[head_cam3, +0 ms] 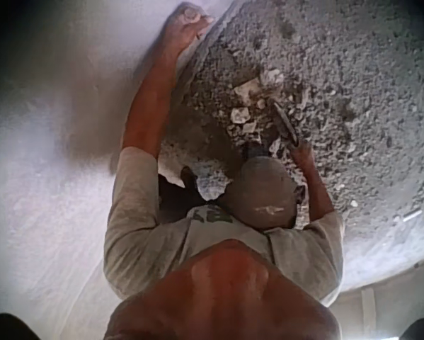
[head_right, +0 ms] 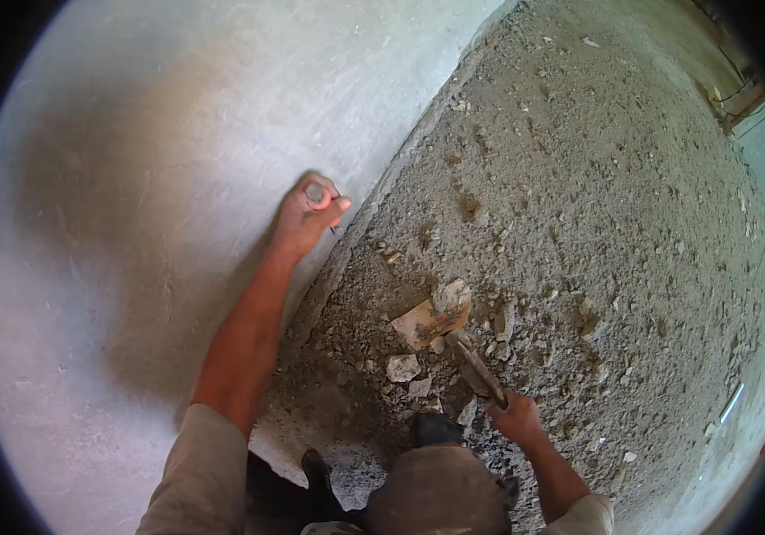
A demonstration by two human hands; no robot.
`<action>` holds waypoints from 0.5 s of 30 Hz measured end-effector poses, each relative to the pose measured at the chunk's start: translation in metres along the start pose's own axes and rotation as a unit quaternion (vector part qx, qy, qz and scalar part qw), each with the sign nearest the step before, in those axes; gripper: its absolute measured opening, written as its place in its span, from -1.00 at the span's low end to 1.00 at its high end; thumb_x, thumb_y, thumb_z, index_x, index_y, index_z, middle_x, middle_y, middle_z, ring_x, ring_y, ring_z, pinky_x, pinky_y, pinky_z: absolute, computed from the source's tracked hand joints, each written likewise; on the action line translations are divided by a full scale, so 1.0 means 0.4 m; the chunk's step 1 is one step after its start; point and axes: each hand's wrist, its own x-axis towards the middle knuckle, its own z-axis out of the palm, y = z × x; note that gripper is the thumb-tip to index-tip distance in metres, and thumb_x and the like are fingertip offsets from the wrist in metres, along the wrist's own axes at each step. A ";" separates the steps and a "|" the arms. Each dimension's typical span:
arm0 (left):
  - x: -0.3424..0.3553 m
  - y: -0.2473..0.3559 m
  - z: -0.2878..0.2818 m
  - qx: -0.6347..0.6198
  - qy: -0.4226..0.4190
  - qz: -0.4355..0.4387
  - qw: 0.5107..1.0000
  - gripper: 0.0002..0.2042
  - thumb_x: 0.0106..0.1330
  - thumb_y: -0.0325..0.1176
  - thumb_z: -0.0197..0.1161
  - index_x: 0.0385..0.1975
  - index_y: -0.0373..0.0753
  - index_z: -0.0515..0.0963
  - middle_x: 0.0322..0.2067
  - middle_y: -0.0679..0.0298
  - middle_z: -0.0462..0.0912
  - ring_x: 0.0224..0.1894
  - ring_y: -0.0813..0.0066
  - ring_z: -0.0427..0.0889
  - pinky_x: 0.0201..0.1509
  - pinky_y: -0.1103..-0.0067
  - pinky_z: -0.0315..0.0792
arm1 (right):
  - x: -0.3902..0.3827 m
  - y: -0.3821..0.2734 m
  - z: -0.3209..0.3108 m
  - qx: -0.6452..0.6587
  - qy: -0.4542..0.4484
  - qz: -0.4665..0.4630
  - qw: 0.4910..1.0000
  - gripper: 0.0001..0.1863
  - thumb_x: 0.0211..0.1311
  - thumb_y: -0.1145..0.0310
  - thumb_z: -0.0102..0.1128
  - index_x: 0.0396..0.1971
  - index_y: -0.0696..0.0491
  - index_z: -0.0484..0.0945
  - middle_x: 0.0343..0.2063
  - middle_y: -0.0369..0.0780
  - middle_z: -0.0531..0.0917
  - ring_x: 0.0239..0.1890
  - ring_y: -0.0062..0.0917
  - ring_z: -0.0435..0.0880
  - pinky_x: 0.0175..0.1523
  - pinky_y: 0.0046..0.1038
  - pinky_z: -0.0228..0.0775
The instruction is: Chipping away concrete from the base of a wall using a hammer and chisel, then sweeping up the debris.
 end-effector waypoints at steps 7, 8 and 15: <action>-0.011 -0.075 0.009 0.007 -0.030 0.058 0.998 -0.78 0.15 -0.40 0.37 -0.46 -0.17 0.39 -0.62 0.44 0.38 -0.58 0.71 0.34 -0.51 0.65 0.29 | -0.016 -0.116 0.004 0.119 0.094 -0.075 0.986 -0.55 0.15 0.04 0.20 -0.28 0.19 0.52 -0.60 -0.06 0.57 -0.51 -0.31 0.59 -0.33 -0.28 0.40; -0.009 -0.076 0.003 0.015 -0.044 0.059 0.997 -0.77 0.14 -0.38 0.38 -0.46 -0.18 0.39 -0.63 0.44 0.38 -0.59 0.71 0.33 -0.51 0.65 0.29 | -0.029 -0.149 0.004 0.119 0.097 -0.075 0.985 -0.55 0.15 0.04 0.20 -0.28 0.19 0.52 -0.60 -0.06 0.57 -0.51 -0.31 0.59 -0.33 -0.28 0.40; -0.015 -0.060 0.012 0.052 -0.077 0.005 0.996 -0.77 0.08 -0.38 0.41 -0.46 -0.21 0.43 -0.54 0.44 0.46 -0.44 0.66 0.40 -0.31 0.60 0.38 | -0.086 -0.425 -0.086 0.362 0.136 -0.323 0.864 -0.42 0.35 -0.11 -0.10 -0.30 0.23 0.41 -0.73 -0.31 0.40 -0.62 -0.55 0.43 -0.50 -0.42 0.29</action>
